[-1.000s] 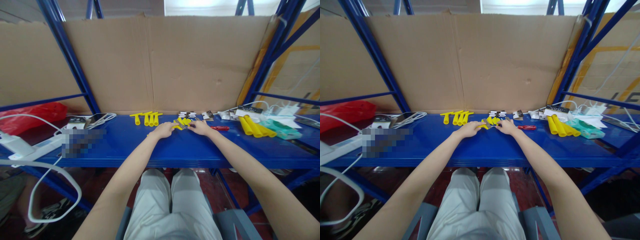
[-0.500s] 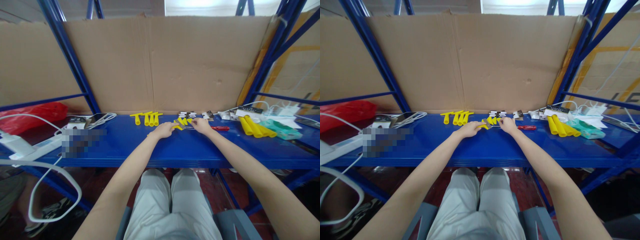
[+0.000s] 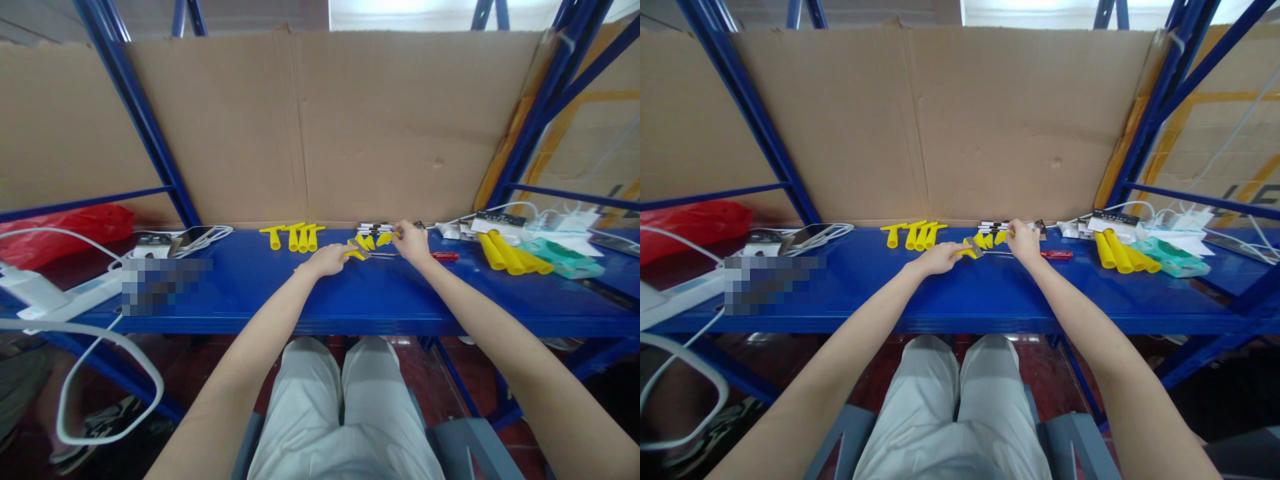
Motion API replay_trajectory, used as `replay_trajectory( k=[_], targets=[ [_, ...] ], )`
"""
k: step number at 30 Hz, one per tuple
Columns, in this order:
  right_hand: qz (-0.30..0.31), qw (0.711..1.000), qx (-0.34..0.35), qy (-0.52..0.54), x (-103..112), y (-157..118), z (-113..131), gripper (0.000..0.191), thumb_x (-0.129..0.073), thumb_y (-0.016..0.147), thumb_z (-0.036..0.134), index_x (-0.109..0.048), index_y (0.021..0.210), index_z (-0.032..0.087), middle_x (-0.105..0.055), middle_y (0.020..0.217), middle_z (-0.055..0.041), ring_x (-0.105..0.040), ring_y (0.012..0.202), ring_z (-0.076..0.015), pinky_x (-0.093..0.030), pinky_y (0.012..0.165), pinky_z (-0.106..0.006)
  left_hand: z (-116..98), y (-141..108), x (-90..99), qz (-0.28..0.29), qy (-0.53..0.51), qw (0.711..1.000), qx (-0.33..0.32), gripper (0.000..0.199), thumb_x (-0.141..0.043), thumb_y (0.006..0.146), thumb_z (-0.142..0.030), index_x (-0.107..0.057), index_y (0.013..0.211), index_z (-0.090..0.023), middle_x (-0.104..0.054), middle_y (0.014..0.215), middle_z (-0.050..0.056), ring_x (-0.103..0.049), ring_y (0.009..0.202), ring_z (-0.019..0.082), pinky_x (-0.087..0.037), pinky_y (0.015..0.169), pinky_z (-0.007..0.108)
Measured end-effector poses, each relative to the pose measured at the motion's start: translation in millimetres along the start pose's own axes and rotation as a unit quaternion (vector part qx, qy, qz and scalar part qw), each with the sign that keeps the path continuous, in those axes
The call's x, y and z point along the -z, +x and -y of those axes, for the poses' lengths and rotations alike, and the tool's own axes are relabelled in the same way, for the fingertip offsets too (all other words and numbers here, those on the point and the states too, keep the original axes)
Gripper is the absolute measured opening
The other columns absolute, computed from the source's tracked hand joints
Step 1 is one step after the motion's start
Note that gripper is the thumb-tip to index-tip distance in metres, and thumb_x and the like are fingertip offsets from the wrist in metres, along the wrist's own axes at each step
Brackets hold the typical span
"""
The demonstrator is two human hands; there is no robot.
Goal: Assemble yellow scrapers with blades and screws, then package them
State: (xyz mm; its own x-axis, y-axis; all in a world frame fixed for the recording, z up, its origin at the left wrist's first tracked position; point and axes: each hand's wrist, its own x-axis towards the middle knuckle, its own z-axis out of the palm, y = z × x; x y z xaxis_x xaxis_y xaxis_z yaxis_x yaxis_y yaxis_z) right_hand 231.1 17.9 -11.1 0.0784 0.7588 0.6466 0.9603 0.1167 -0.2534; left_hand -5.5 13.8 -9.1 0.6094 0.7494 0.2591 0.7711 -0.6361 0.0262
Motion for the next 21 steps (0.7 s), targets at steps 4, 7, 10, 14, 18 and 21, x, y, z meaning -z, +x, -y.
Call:
replay_trajectory(
  k=[4,7,10,14,18,21],
  targets=[
    [-0.058,0.997,0.025,0.034,3.3,1.8,-3.3,0.021,-0.043,0.079,0.024,-0.056,0.094,0.018,-0.067,0.087,-0.0102,-0.060,0.082,-0.0231,-0.035,0.078,-0.035,0.3,0.5,-0.5,0.002,-0.002,1.000,0.000,0.043,-0.040,0.090,-0.025,-0.045,0.132,-0.032,-0.056,0.128,0.002,-0.053,0.114,0.020,-0.041,0.094,0.031],
    [-0.099,0.992,0.045,0.061,2.4,4.2,-7.7,0.018,-0.044,0.078,0.023,-0.055,0.092,0.018,-0.066,0.084,-0.0087,-0.060,0.077,-0.0221,-0.037,0.075,-0.035,0.2,0.6,-0.7,0.003,-0.005,1.000,0.000,0.044,-0.040,0.090,-0.025,-0.046,0.133,-0.030,-0.057,0.127,0.005,-0.053,0.115,0.021,-0.041,0.094,0.032],
    [-0.124,0.987,0.056,0.087,-0.1,6.4,-11.4,0.016,-0.046,0.076,0.022,-0.054,0.089,0.018,-0.066,0.081,-0.0073,-0.060,0.072,-0.0209,-0.039,0.074,-0.035,0.3,0.4,-1.1,0.000,-0.011,1.000,-0.003,0.044,-0.039,0.090,-0.025,-0.046,0.133,-0.028,-0.056,0.128,0.006,-0.053,0.115,0.022,-0.041,0.094,0.033],
    [-0.134,0.978,0.074,0.142,-2.1,7.8,-13.3,0.012,-0.047,0.076,0.021,-0.053,0.085,0.019,-0.066,0.083,-0.0072,-0.060,0.070,-0.0193,-0.043,0.071,-0.033,0.6,0.1,-1.5,0.000,-0.011,1.000,0.000,0.044,-0.040,0.090,-0.025,-0.045,0.133,-0.029,-0.057,0.127,0.006,-0.054,0.114,0.021,-0.041,0.094,0.033],
    [-0.131,0.971,0.078,0.186,-3.9,7.5,-12.7,0.009,-0.048,0.076,0.022,-0.053,0.083,0.019,-0.066,0.084,-0.0076,-0.060,0.072,-0.0189,-0.045,0.070,-0.032,0.0,-0.3,-0.8,-0.002,-0.012,1.000,0.001,0.044,-0.040,0.090,-0.025,-0.046,0.133,-0.029,-0.057,0.127,0.005,-0.053,0.114,0.021,-0.040,0.095,0.032],
    [-0.110,0.970,0.081,0.200,-6.6,6.9,-11.7,0.009,-0.048,0.077,0.023,-0.053,0.083,0.019,-0.066,0.084,-0.0075,-0.060,0.072,-0.0187,-0.046,0.071,-0.033,-0.3,-0.2,-0.3,-0.002,-0.016,1.000,-0.001,0.043,-0.041,0.090,-0.024,-0.046,0.132,-0.029,-0.056,0.128,0.005,-0.053,0.115,0.020,-0.040,0.095,0.032]
  ],
)
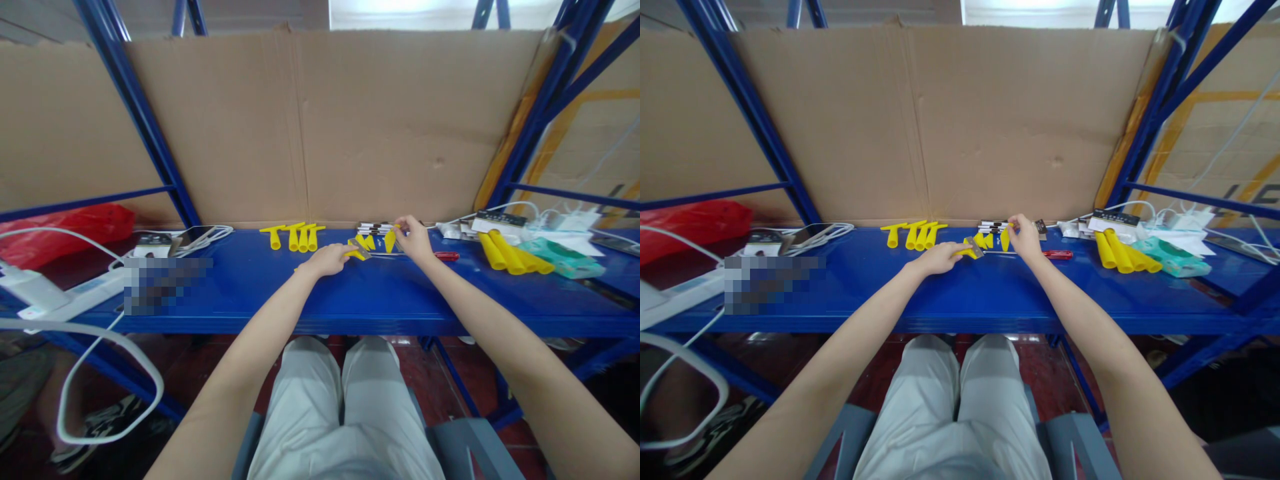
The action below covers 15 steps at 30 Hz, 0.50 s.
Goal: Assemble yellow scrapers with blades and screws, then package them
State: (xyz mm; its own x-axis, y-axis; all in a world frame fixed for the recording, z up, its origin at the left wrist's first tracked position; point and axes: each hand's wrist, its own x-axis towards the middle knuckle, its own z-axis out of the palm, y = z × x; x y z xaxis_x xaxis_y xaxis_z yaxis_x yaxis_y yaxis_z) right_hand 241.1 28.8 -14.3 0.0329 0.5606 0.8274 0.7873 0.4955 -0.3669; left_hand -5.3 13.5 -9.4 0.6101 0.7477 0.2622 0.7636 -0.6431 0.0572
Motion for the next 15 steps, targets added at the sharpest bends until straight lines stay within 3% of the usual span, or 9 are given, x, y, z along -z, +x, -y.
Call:
replay_trajectory(
  k=[10,15],
  targets=[
    [0.039,0.999,-0.027,0.020,-6.1,-0.8,-8.7,0.016,-0.052,0.074,0.020,-0.053,0.089,0.018,-0.064,0.079,-0.0056,-0.060,0.071,-0.0171,-0.048,0.070,-0.031,1.3,1.1,-1.7,0.000,-0.006,1.000,-0.004,0.044,-0.040,0.089,-0.023,-0.047,0.132,-0.029,-0.055,0.130,0.005,-0.051,0.118,0.021,-0.040,0.096,0.033],
    [0.087,0.995,-0.050,0.016,-10.7,-2.1,-16.5,0.014,-0.053,0.069,0.014,-0.055,0.082,0.017,-0.065,0.077,-0.0059,-0.060,0.070,-0.0162,-0.049,0.068,-0.030,1.1,0.9,-2.0,-0.002,0.000,1.000,-0.004,0.043,-0.041,0.089,-0.023,-0.047,0.132,-0.030,-0.056,0.129,0.004,-0.052,0.117,0.020,-0.040,0.096,0.032]
  ],
)
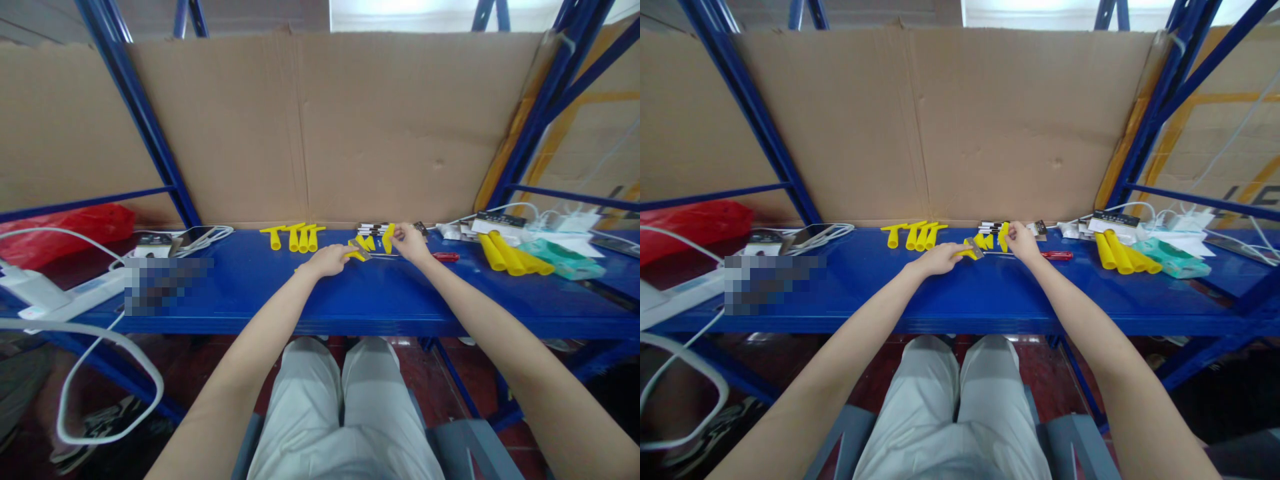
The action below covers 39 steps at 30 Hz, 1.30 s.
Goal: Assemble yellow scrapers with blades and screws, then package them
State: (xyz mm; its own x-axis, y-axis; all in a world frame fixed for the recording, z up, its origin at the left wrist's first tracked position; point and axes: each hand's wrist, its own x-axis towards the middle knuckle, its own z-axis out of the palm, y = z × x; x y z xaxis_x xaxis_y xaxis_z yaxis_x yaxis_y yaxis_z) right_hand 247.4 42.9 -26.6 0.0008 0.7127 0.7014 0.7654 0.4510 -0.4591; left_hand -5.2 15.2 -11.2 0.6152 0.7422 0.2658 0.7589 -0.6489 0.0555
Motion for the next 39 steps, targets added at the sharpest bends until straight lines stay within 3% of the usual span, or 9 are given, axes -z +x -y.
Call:
replay_trajectory(
  k=[8,16,19,23,26,31,35,39],
  targets=[
    [0.066,0.996,0.018,-0.056,-2.6,-2.3,2.1,0.008,-0.050,0.072,0.017,-0.058,0.073,0.017,-0.066,0.074,-0.0062,-0.060,0.066,-0.0163,-0.047,0.065,-0.028,-2.1,-1.6,2.2,0.001,0.008,1.000,0.002,0.044,-0.040,0.090,-0.024,-0.047,0.132,-0.029,-0.057,0.128,0.004,-0.053,0.115,0.020,-0.041,0.095,0.032],
    [0.026,0.983,0.123,-0.134,6.1,-4.8,24.7,0.014,-0.044,0.080,0.020,-0.058,0.080,0.016,-0.066,0.086,-0.0122,-0.059,0.084,-0.0238,-0.041,0.075,-0.035,0.7,0.5,-1.3,-0.002,0.007,1.000,-0.008,0.044,-0.042,0.089,-0.023,-0.047,0.131,-0.031,-0.057,0.128,0.002,-0.052,0.117,0.018,-0.039,0.097,0.030],
    [0.051,0.988,0.113,-0.091,4.4,-5.6,29.3,0.013,-0.042,0.081,0.021,-0.054,0.081,0.018,-0.063,0.081,-0.0094,-0.057,0.077,-0.0206,-0.041,0.071,-0.032,0.4,0.4,-1.0,0.000,0.010,1.000,-0.007,0.044,-0.042,0.089,-0.023,-0.048,0.131,-0.030,-0.057,0.127,0.003,-0.053,0.115,0.020,-0.040,0.096,0.032],
    [0.129,0.990,0.064,-0.009,-2.8,-7.9,29.8,0.012,-0.038,0.084,0.024,-0.048,0.080,0.020,-0.058,0.069,-0.0024,-0.052,0.061,-0.0147,-0.040,0.059,-0.025,-0.5,-0.2,0.1,0.003,0.016,1.000,0.000,0.043,-0.042,0.089,-0.025,-0.048,0.131,-0.030,-0.059,0.125,0.004,-0.055,0.112,0.021,-0.041,0.094,0.033],
    [0.171,0.984,0.041,-0.006,-7.3,-9.6,30.5,0.009,-0.040,0.082,0.021,-0.047,0.078,0.020,-0.055,0.064,-0.0005,-0.050,0.057,-0.0135,-0.038,0.056,-0.023,-0.7,-0.5,0.3,0.003,0.013,1.000,-0.001,0.043,-0.043,0.089,-0.024,-0.048,0.131,-0.030,-0.058,0.125,0.004,-0.054,0.113,0.020,-0.040,0.095,0.032],
    [0.176,0.983,0.042,-0.026,-7.3,-10.0,32.2,0.010,-0.040,0.082,0.019,-0.046,0.074,0.020,-0.058,0.068,-0.0024,-0.052,0.062,-0.0139,-0.039,0.060,-0.024,-1.5,-0.8,-0.4,0.007,0.003,1.000,0.002,0.043,-0.043,0.088,-0.023,-0.049,0.131,-0.029,-0.057,0.126,0.005,-0.053,0.115,0.021,-0.040,0.096,0.033],
    [0.156,0.987,0.030,-0.038,-4.2,-9.0,29.2,0.010,-0.039,0.082,0.019,-0.048,0.077,0.020,-0.058,0.067,-0.0027,-0.052,0.061,-0.0145,-0.039,0.059,-0.024,0.7,0.0,2.7,0.004,-0.048,0.999,0.007,0.043,-0.044,0.087,-0.020,-0.052,0.128,-0.027,-0.058,0.126,0.004,-0.052,0.115,0.020,-0.039,0.097,0.033],
    [0.149,0.988,0.026,-0.034,-1.9,-7.7,25.1,0.011,-0.038,0.082,0.018,-0.048,0.078,0.020,-0.058,0.064,-0.0024,-0.051,0.057,-0.0146,-0.039,0.057,-0.024,8.5,-1.0,13.7,0.017,-0.211,0.977,0.025,0.047,-0.044,0.085,-0.013,-0.049,0.130,-0.020,-0.060,0.121,0.007,-0.057,0.103,0.017,-0.044,0.087,0.029]
  ],
)
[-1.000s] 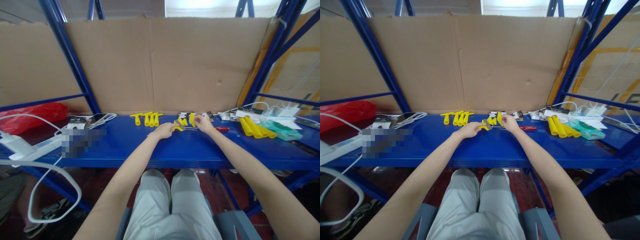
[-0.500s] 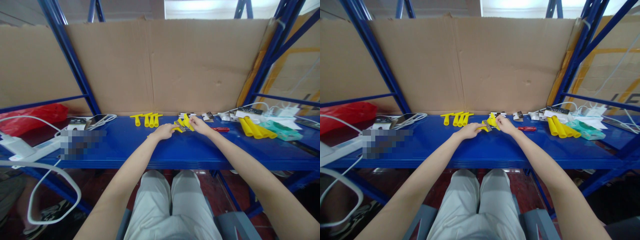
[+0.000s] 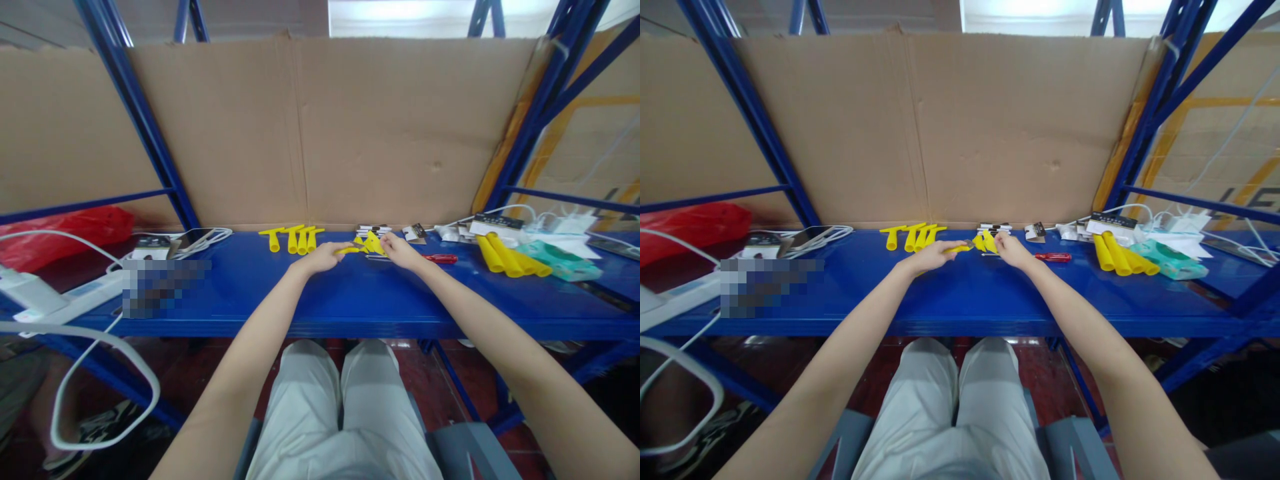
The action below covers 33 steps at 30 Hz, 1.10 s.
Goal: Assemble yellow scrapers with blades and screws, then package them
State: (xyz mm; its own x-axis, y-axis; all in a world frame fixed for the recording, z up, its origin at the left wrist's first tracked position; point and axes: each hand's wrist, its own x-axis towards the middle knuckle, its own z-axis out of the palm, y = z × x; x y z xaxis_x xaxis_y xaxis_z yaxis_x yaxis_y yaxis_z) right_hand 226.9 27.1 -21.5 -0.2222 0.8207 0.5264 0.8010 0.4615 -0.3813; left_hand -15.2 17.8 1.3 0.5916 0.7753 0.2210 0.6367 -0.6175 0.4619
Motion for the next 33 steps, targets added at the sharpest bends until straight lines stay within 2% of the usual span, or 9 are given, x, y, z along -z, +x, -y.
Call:
replay_trajectory(
  k=[2,5,8,12,19,22,25,29,33],
  targets=[
    [0.000,1.000,0.006,0.000,0.2,0.1,-1.3,0.010,-0.038,0.081,0.018,-0.047,0.079,0.020,-0.057,0.063,-0.0019,-0.050,0.057,-0.0146,-0.039,0.057,-0.024,1.7,-2.5,8.0,0.029,-0.104,0.993,0.039,0.050,-0.042,0.087,-0.017,-0.041,0.137,-0.019,-0.065,0.107,0.008,-0.060,0.077,0.014,-0.048,0.067,0.027],
    [-0.001,1.000,0.007,-0.007,-0.3,0.1,-2.0,0.009,-0.039,0.081,0.018,-0.048,0.079,0.020,-0.057,0.062,-0.0018,-0.050,0.056,-0.0148,-0.039,0.057,-0.024,4.4,-8.0,17.3,0.055,-0.256,0.963,0.061,0.048,-0.042,0.088,-0.021,-0.041,0.136,-0.018,-0.063,0.099,0.010,-0.050,0.055,0.008,-0.040,0.050,0.022],
    [-0.006,1.000,0.006,-0.014,-0.8,0.0,-1.7,0.010,-0.039,0.081,0.018,-0.049,0.080,0.020,-0.057,0.062,-0.0022,-0.052,0.057,-0.0153,-0.040,0.058,-0.025,6.3,-13.7,22.2,0.075,-0.371,0.922,0.076,0.042,-0.044,0.088,-0.024,-0.045,0.129,-0.017,-0.061,0.092,0.009,-0.045,0.050,0.006,-0.036,0.045,0.020],
    [-0.004,1.000,-0.007,-0.029,-0.5,-0.8,0.0,0.012,-0.039,0.082,0.018,-0.051,0.082,0.019,-0.061,0.066,-0.0047,-0.054,0.060,-0.0167,-0.041,0.061,-0.026,6.1,-18.2,24.7,0.110,-0.439,0.888,0.086,0.037,-0.049,0.085,-0.021,-0.047,0.122,-0.016,-0.059,0.084,0.006,-0.044,0.049,0.005,-0.034,0.045,0.020],
    [-0.023,0.998,-0.051,-0.033,-3.2,5.2,1.5,0.010,-0.041,0.081,0.015,-0.051,0.078,0.019,-0.063,0.069,-0.0067,-0.058,0.064,-0.0174,-0.041,0.062,-0.025,6.6,-19.1,23.0,0.131,-0.477,0.866,0.075,0.028,-0.050,0.084,-0.019,-0.051,0.111,-0.014,-0.055,0.074,0.003,-0.045,0.046,0.005,-0.031,0.040,0.019],
    [-0.049,0.995,-0.082,-0.024,-1.5,17.1,4.3,0.010,-0.044,0.080,0.013,-0.050,0.075,0.020,-0.064,0.071,-0.0073,-0.059,0.068,-0.0180,-0.042,0.064,-0.026,9.3,-17.3,20.8,0.130,-0.446,0.882,0.078,0.036,-0.052,0.083,-0.019,-0.049,0.118,-0.015,-0.057,0.076,0.003,-0.046,0.048,0.005,-0.033,0.041,0.018],
    [-0.081,0.991,-0.101,0.020,2.1,30.7,11.2,0.011,-0.045,0.079,0.014,-0.048,0.070,0.020,-0.062,0.070,-0.0062,-0.058,0.067,-0.0170,-0.042,0.064,-0.026,11.1,-13.1,18.1,0.116,-0.366,0.921,0.068,0.047,-0.052,0.083,-0.023,-0.045,0.129,-0.016,-0.060,0.082,0.005,-0.047,0.050,0.006,-0.037,0.046,0.020],
    [-0.099,0.970,-0.130,0.182,0.9,37.1,24.6,0.016,-0.044,0.081,0.020,-0.045,0.065,0.021,-0.050,0.051,0.0017,-0.048,0.048,-0.0128,-0.039,0.051,-0.024,11.7,-4.5,9.4,0.048,-0.130,0.989,0.048,0.047,-0.043,0.087,-0.023,-0.044,0.134,-0.021,-0.064,0.097,0.007,-0.058,0.067,0.013,-0.046,0.063,0.027],
    [-0.046,0.907,-0.189,0.373,-6.3,24.4,36.0,0.022,-0.040,0.085,0.022,-0.042,0.063,0.020,-0.040,0.044,0.0059,-0.034,0.034,-0.0075,-0.029,0.037,-0.020,9.1,0.1,-2.7,-0.044,0.135,0.990,0.003,0.044,-0.040,0.088,-0.022,-0.050,0.131,-0.026,-0.061,0.115,0.007,-0.056,0.102,0.020,-0.042,0.089,0.032]
  ],
)
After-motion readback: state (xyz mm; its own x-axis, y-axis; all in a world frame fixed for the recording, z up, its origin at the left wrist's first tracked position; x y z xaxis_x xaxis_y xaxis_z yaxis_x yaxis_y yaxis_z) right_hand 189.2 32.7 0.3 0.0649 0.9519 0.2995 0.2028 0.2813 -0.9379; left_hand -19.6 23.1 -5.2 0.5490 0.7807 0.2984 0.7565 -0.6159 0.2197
